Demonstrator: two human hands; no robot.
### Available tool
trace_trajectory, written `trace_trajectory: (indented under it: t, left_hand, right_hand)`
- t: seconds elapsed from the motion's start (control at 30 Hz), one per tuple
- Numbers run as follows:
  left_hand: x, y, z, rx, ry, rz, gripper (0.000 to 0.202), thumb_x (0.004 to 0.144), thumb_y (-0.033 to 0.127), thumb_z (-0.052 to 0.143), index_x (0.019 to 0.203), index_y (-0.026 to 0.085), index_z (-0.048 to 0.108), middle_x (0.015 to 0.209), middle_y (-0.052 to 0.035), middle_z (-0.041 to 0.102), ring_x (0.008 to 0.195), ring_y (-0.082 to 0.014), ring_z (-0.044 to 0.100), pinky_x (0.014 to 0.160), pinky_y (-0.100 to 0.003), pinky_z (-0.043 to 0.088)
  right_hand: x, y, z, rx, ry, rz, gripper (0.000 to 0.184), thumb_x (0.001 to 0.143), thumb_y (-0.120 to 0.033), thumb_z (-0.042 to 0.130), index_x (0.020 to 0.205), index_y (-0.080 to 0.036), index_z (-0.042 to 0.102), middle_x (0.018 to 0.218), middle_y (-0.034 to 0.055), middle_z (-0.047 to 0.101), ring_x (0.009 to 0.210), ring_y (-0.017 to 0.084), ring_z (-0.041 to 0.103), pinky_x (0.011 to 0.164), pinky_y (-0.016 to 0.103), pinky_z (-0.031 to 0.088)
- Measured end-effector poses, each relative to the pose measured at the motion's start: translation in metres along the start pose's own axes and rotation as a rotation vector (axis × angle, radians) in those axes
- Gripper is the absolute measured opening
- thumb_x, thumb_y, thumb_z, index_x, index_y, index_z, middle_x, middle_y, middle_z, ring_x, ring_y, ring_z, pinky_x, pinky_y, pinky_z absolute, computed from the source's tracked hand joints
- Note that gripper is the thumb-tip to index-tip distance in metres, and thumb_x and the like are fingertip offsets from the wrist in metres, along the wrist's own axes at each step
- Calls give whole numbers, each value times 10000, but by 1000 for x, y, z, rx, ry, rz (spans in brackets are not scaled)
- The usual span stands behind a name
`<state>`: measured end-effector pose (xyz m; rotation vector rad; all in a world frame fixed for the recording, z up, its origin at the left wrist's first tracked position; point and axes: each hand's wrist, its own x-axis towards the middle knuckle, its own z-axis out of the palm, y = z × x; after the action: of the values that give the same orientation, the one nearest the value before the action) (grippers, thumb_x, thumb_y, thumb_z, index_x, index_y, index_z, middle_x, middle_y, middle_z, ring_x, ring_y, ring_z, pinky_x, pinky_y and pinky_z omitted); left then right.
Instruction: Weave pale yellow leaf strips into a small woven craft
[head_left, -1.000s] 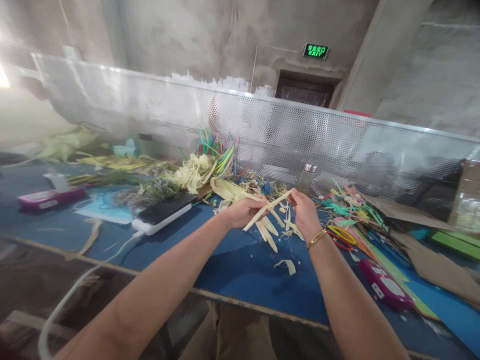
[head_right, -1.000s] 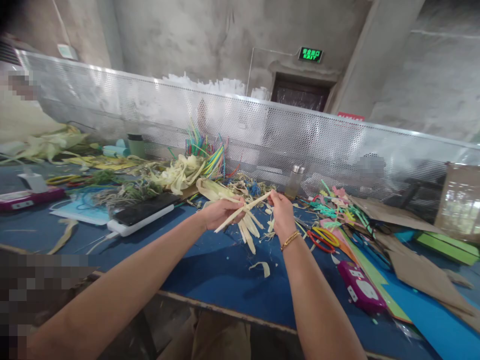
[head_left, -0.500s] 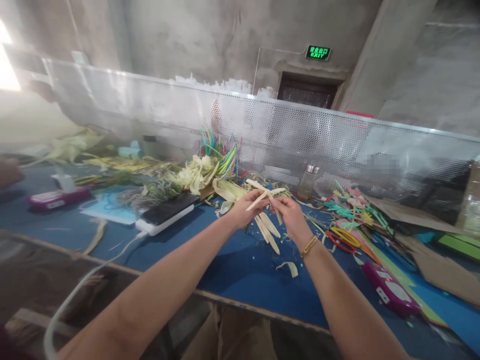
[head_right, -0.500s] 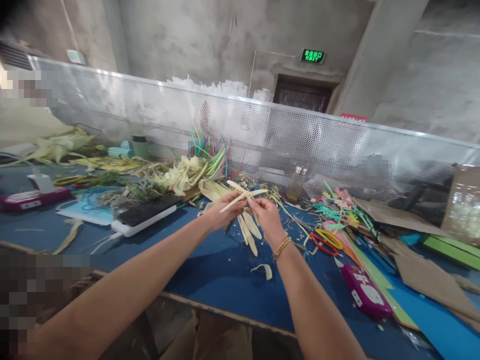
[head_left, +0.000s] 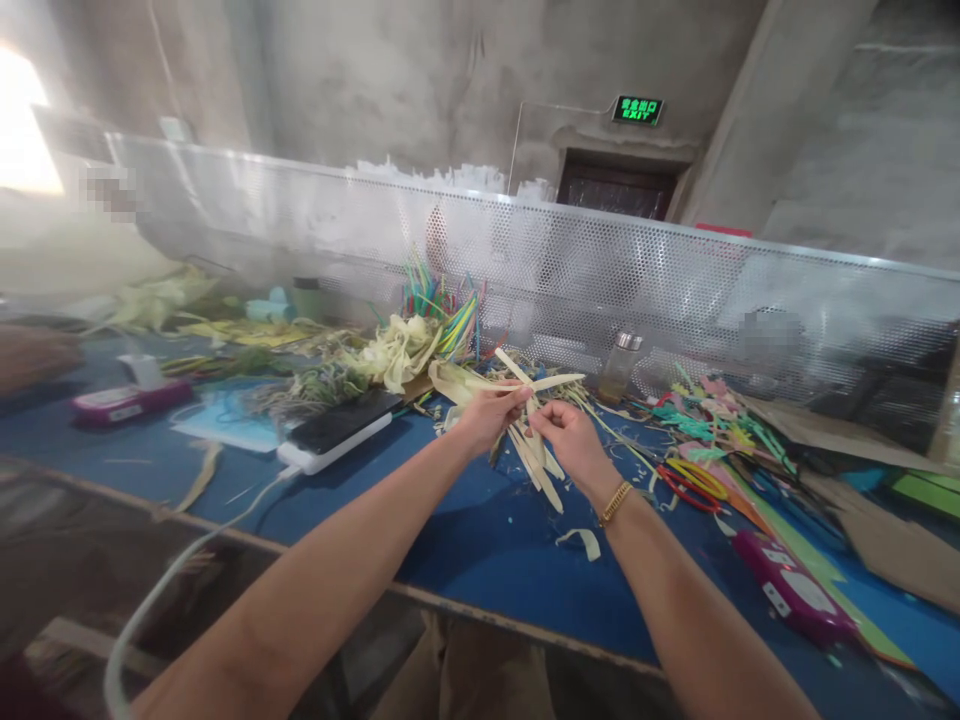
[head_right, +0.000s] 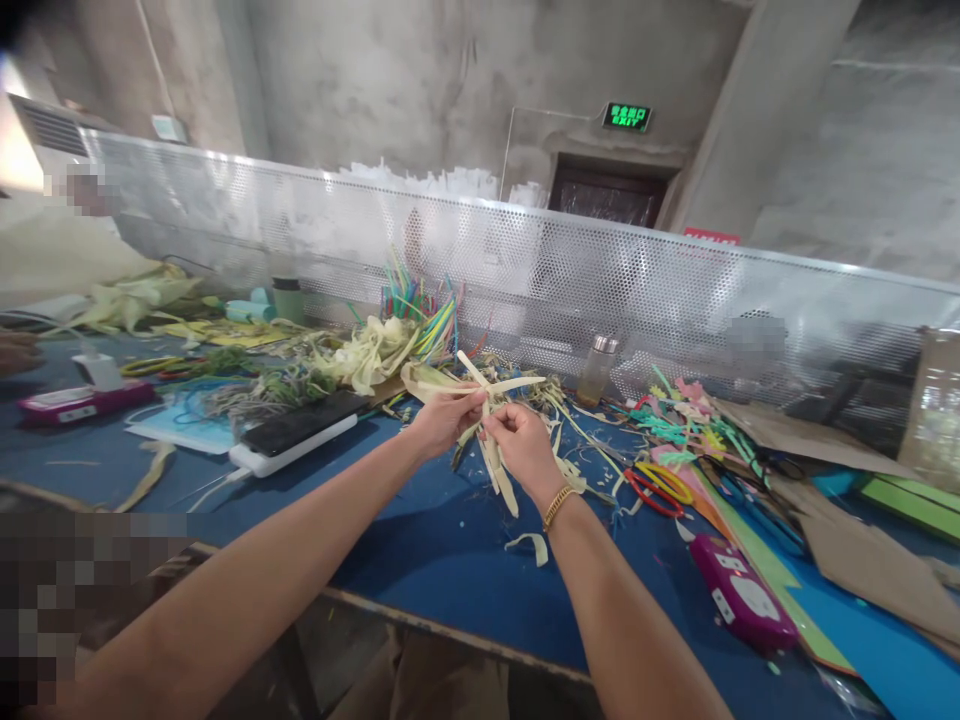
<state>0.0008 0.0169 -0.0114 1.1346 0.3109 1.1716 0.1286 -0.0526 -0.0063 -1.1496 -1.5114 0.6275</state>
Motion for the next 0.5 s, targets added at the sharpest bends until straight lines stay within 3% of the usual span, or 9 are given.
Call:
trace_trajectory:
  t: [0.1, 0.17, 0.27, 0.33, 0.4, 0.5]
  left_hand:
    - [1, 3, -4, 20, -12, -69, 322, 579, 346, 799, 692, 110, 611, 589, 32, 506, 537, -43, 437, 530, -182, 373]
    - [0, 5, -5, 56, -46, -145, 303, 597, 338, 790, 685, 98, 627, 579, 20, 505, 534, -46, 437, 524, -184, 367]
    - [-5, 7, -3, 125, -108, -247, 260, 612, 296, 780, 703, 83, 662, 558, 18, 489, 507, -38, 402, 487, -175, 325]
    - [-9, 7, 1, 164, -169, -303, 253, 633, 304, 762, 718, 80, 683, 569, 2, 512, 496, -38, 389, 469, -174, 305]
    - [-12, 6, 4, 199, -210, -325, 278, 661, 349, 737, 741, 85, 703, 616, -33, 570, 502, -46, 408, 465, -179, 304]
    - [-16, 5, 8, 285, -214, -319, 327, 701, 419, 692, 759, 98, 724, 623, -66, 612, 503, -72, 450, 451, -195, 293]
  right_hand:
    - [-2, -7, -4, -99, -44, -20, 270, 740, -452, 606, 632, -204, 602, 615, 16, 643, 560, 149, 552, 578, 272, 411]
    - [-3, -15, -15, -240, 1, -72, 318, 754, -486, 592, 617, -201, 626, 584, 17, 628, 549, 149, 536, 562, 271, 383]
    - [0, -23, -35, -385, 295, -159, 369, 775, -528, 562, 648, -201, 677, 612, 28, 633, 590, 155, 527, 585, 279, 351]
    - [3, -20, -45, -446, 358, -153, 368, 751, -534, 588, 634, -202, 695, 651, 35, 645, 644, 167, 536, 611, 284, 341]
    - [7, -12, -47, -408, 247, -54, 369, 703, -545, 630, 613, -195, 704, 603, 29, 630, 621, 161, 519, 600, 284, 332]
    - [11, 2, -38, -123, 49, 111, 379, 671, -549, 643, 683, -177, 719, 604, 8, 630, 600, 141, 509, 610, 275, 352]
